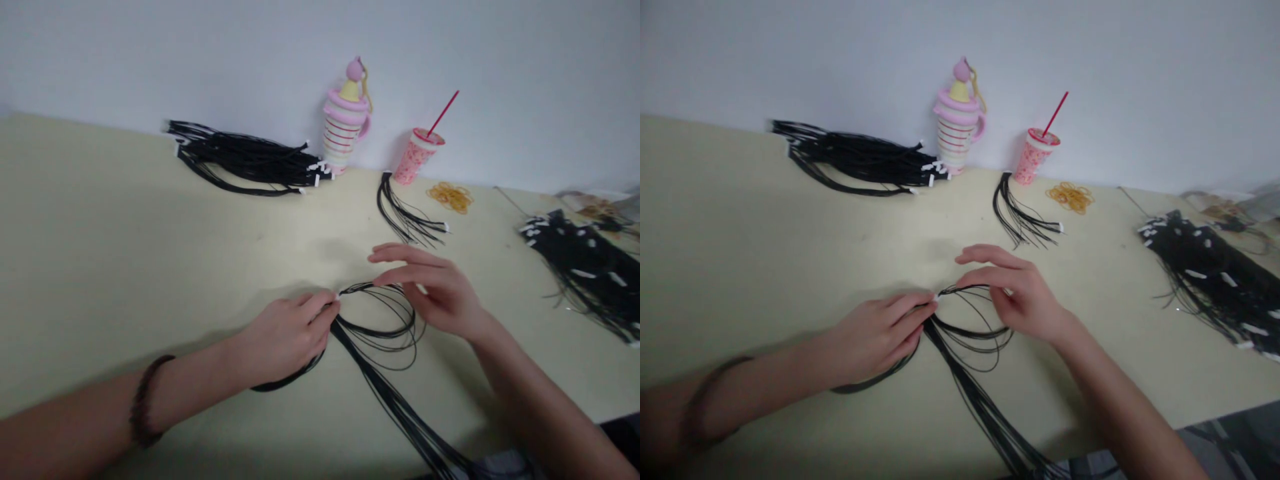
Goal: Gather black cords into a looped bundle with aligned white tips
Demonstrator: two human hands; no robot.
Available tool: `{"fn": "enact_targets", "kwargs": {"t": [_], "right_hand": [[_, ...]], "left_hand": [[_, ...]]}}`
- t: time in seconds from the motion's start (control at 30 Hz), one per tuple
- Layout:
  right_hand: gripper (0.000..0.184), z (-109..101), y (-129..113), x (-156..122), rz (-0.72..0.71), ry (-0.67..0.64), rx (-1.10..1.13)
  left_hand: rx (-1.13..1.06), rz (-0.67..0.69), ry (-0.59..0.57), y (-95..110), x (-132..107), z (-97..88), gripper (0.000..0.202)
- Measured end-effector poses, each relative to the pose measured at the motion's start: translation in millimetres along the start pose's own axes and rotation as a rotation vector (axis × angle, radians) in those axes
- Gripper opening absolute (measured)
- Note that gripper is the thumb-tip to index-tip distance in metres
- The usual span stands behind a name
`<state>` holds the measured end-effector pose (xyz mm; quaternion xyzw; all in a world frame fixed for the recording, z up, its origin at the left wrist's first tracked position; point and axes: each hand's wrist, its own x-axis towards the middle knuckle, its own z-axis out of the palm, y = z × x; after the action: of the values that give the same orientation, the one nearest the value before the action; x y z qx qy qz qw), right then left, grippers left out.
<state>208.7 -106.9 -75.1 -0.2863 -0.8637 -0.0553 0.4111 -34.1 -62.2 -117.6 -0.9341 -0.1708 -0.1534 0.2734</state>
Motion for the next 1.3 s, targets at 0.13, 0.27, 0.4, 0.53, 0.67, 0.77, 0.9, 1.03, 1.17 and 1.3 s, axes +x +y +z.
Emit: {"fn": "enact_targets", "kwargs": {"t": [0.13,0.27,0.4,0.53,0.67,0.77,0.9,1.03,1.17,1.3], "right_hand": [[0.029,-46,-55,-8,0.076,0.114,-0.156],[0.026,-23,-100,-11,0.154,-0.026,-0.005],[0.028,32,-68,-16,0.146,-0.136,0.141],[0.018,59,-6,-28,0.153,-0.089,0.344],[0.018,57,15,-37,0.205,-0.035,0.433],[0.01,55,9,-39,0.145,-0.113,0.337],[0.014,65,0,-33,0.197,-0.137,0.132],[0.024,77,-5,-22,0.315,-0.119,0.004],[0.025,83,-8,-11,0.406,-0.13,-0.089],[0.021,80,-8,-7,0.464,-0.205,-0.069]], "left_hand": [[0.002,-0.004,0.003,0,-1,1.4,0.035],[-0.006,0.005,0.022,-1,-1,4.6,0.035],[0.0,0.028,0.031,-2,-1,5.1,0.033],[0.039,0.023,0.067,-2,-1,4.5,0.032],[0.047,0.027,0.082,-1,-1,5.2,0.032],[0.026,0.016,0.094,-1,0,6.3,0.031],[0.009,0.006,0.104,-2,0,6.7,0.03],[-0.033,-0.008,0.07,-2,-1,5.1,0.032],[-0.058,-0.011,0.068,-2,0,3.4,0.031],[-0.063,-0.005,0.084,-2,0,3.7,0.03]]}}
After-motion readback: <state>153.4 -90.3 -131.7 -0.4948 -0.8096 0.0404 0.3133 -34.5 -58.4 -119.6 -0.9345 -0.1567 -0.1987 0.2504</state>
